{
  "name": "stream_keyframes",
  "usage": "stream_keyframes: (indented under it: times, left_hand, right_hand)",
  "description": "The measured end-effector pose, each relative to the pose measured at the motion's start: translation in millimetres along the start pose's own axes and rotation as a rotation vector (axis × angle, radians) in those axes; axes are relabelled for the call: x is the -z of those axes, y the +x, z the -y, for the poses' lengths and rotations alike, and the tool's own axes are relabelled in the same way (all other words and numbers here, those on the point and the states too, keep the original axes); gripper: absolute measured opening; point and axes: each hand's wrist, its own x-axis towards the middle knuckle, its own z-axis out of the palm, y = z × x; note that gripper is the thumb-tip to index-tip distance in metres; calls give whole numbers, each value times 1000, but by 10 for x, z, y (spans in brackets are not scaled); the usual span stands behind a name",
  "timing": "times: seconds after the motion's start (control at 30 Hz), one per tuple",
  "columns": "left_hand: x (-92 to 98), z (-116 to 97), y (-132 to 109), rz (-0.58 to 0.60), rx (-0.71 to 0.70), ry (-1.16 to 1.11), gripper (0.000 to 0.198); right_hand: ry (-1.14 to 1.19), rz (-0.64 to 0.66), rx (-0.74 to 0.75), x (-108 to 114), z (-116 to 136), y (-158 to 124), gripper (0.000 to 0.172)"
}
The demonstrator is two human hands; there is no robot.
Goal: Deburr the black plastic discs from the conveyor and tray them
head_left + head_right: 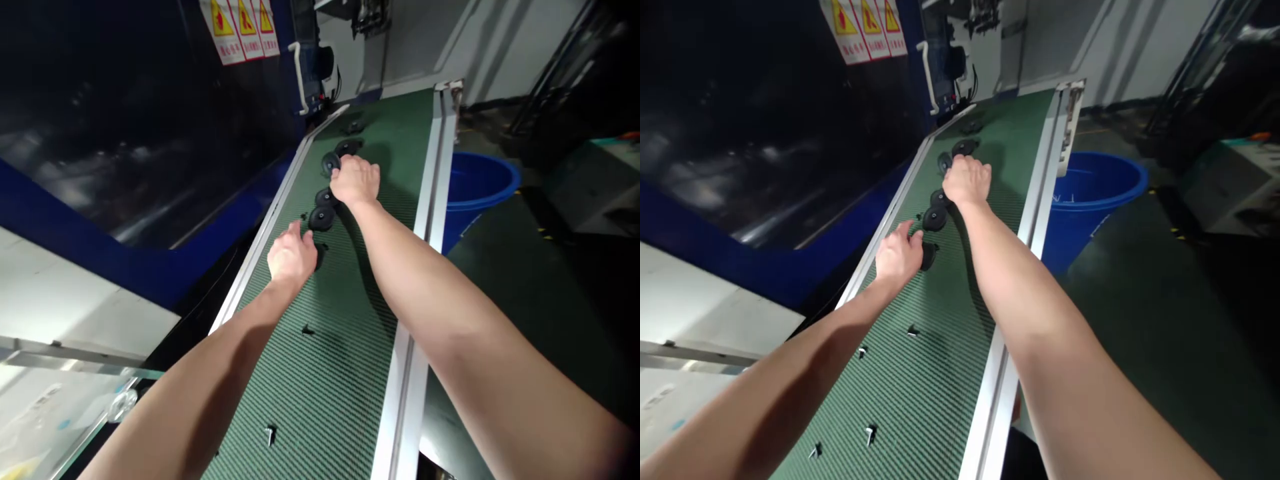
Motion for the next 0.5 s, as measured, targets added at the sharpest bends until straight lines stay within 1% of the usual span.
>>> stream_keyframes:
  times: [0.07, 0.13, 0.23, 0.3, 0.37, 0.4, 0.43, 0.5]
  left_hand:
    - [-158, -107, 134, -35, 62, 14, 38]
    - [-255, -169, 229, -57, 100, 4, 34]
    - [-318, -197, 346, -71, 118, -45, 31]
    - [-300, -179, 378, -74, 125, -101, 29]
    - [-207, -127, 318, -82, 145, -162, 29]
    - [-121, -80, 242, -90, 161, -187, 30]
    - [-5, -13, 130, -99, 181, -205, 32]
    - [324, 206, -207, -116, 228, -219, 34]
  right_hand:
    - [28, 5, 51, 11, 36, -43, 29]
    - [51, 9, 93, 14, 60, -78, 29]
    - [55, 21, 130, 6, 71, -98, 29]
    - [55, 28, 141, 5, 69, -95, 29]
    - [67, 26, 138, 14, 70, -89, 31]
    - [75, 22, 130, 21, 74, -86, 32]
    - [85, 16, 119, 27, 78, -84, 32]
    - [101, 8, 96, 35, 85, -82, 34]
